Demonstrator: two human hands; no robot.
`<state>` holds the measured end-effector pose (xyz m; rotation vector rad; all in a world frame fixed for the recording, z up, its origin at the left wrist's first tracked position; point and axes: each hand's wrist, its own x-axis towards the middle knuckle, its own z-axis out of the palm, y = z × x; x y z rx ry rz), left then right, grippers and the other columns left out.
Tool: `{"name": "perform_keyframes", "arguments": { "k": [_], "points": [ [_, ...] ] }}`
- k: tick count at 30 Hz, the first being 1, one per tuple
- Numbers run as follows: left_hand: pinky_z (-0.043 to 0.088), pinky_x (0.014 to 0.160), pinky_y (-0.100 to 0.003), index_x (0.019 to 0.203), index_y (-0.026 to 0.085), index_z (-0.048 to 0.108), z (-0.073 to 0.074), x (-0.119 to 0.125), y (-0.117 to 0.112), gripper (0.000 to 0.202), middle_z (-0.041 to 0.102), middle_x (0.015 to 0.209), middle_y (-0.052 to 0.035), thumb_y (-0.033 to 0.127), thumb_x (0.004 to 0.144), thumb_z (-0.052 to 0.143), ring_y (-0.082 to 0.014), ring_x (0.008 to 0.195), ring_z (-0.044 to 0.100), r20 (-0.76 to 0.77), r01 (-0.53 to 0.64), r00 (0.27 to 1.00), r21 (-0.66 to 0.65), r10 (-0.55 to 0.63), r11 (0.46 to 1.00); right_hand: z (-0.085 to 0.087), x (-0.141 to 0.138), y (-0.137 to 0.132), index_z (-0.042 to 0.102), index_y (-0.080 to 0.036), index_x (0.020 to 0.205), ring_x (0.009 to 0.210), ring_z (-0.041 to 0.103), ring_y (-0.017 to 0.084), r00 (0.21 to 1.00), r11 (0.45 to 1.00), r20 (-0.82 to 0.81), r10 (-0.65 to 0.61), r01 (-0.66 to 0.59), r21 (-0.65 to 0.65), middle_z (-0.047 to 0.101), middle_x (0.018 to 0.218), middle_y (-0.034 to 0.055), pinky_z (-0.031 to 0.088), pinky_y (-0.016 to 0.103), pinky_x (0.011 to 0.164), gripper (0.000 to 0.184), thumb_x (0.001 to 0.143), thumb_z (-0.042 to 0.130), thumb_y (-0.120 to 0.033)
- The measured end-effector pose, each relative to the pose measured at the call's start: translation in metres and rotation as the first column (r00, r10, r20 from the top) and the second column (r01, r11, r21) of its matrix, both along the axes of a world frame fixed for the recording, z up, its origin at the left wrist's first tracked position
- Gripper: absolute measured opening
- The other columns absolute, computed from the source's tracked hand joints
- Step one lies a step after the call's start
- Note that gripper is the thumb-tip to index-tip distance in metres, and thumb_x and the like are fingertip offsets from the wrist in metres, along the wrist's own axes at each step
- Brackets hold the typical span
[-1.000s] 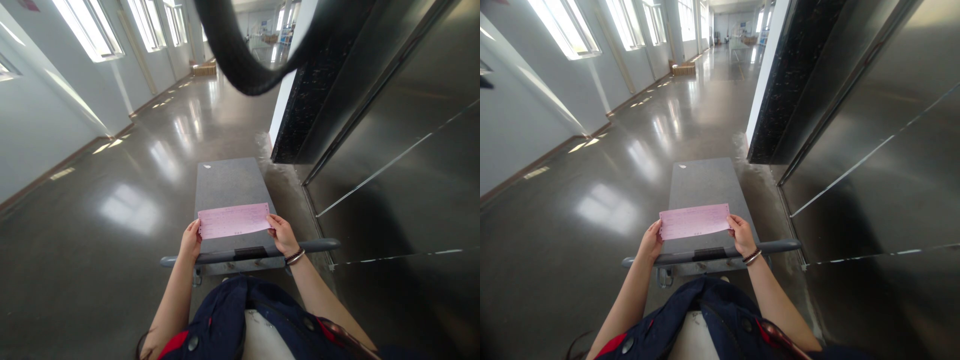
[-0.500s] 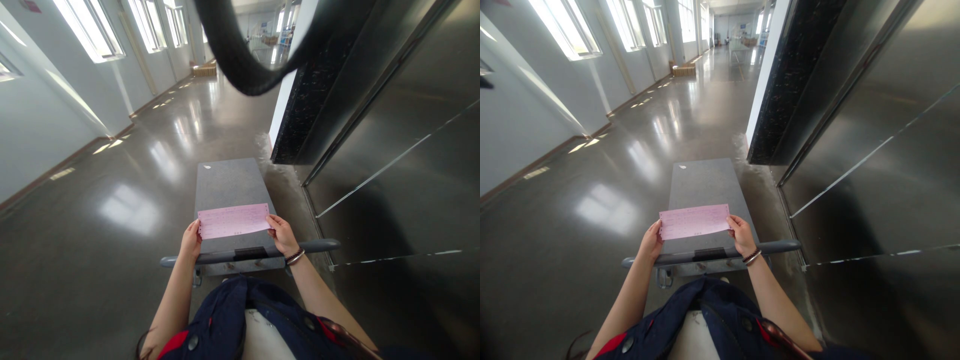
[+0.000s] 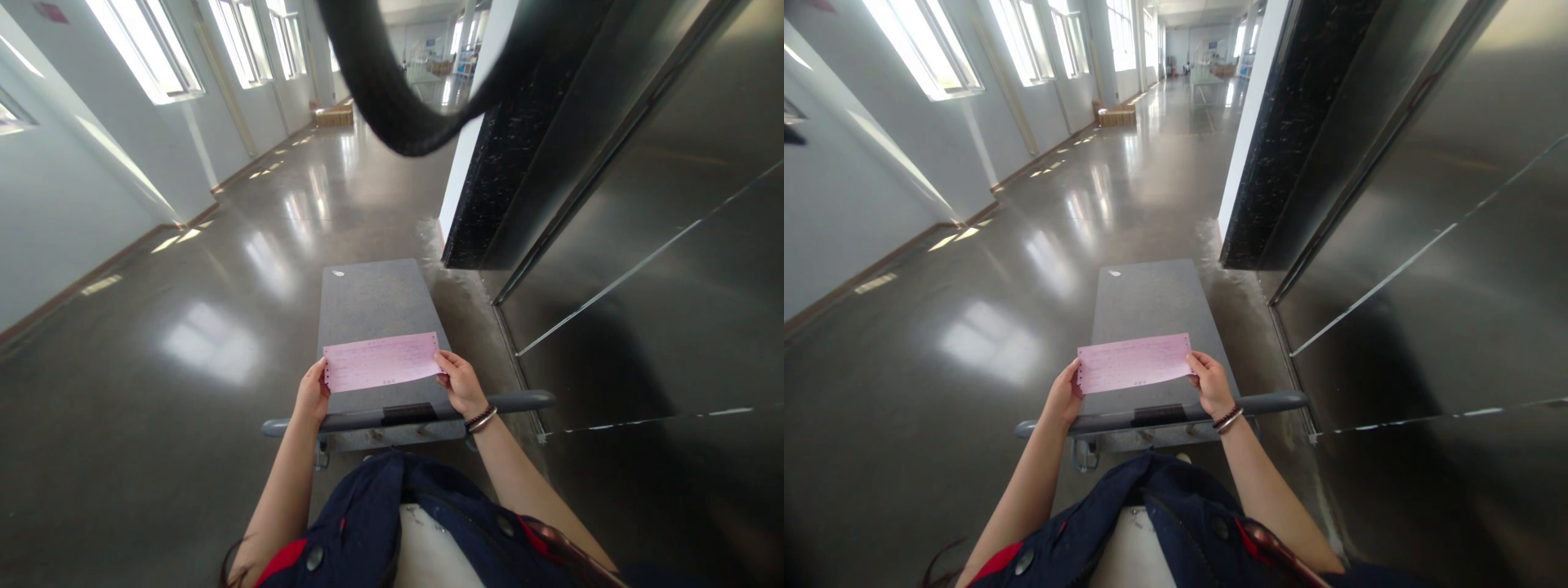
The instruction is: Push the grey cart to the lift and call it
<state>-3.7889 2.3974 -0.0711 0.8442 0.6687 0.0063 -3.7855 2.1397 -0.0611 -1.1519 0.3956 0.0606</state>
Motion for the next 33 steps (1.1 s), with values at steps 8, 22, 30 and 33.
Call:
{"name": "perform_keyframes", "arguments": {
  "k": [8,22,30,33],
  "points": [
    [0.049,0.053,-0.02,0.078,0.009,0.06,0.0019,-0.0005,0.0006,0.014,0.063,0.07,-0.0053,0.013,0.085,0.049,-0.011,0.056,0.059,-0.001,-0.036,0.999,-0.042,0.036,0.998,0.0024,-0.0002,0.0005,0.063,-0.013,0.068,0.041,0.03,0.002,1.0,1.0,-0.012,-0.015,0.015,0.008,0.047,0.05,-0.0036,0.022,0.015,0.036,0.043,0.04,0.08,-0.04],
    [0.049,0.051,-0.019,0.077,0.008,0.059,0.003,-0.0024,0.001,0.008,0.062,0.067,-0.004,0.01,0.081,0.053,-0.0096,0.054,0.057,0.018,-0.004,1.0,0.008,0.004,1.0,0.0023,-0.0019,-0.0001,0.064,-0.012,0.07,0.041,0.032,0.002,1.0,1.0,-0.014,-0.015,0.015,0.016,0.048,0.051,-0.0034,0.024,0.013,0.035,0.045,0.041,0.081,-0.041],
    [0.049,0.054,-0.019,0.079,0.008,0.06,-0.0035,-0.0018,0.0032,0.006,0.063,0.07,-0.0037,0.012,0.075,0.063,-0.0088,0.056,0.056,0.045,0.013,0.999,0.017,-0.014,1.0,0.0023,-0.0014,-0.0003,0.064,-0.012,0.07,0.04,0.031,0.001,1.0,1.0,-0.015,-0.021,0.022,0.022,0.049,0.051,-0.0036,0.024,0.013,0.035,0.045,0.04,0.081,-0.04],
    [0.05,0.055,-0.02,0.08,0.008,0.06,-0.003,-0.0018,0.0027,0.005,0.063,0.071,-0.0042,0.012,0.077,0.059,-0.0094,0.057,0.057,0.039,0.013,0.999,0.024,-0.014,1.0,0.0034,-0.0015,0.0001,0.064,-0.012,0.07,0.04,0.031,0.001,0.999,0.999,-0.018,-0.026,0.027,0.024,0.048,0.051,-0.0037,0.024,0.013,0.035,0.044,0.04,0.081,-0.04]
  ]
}}
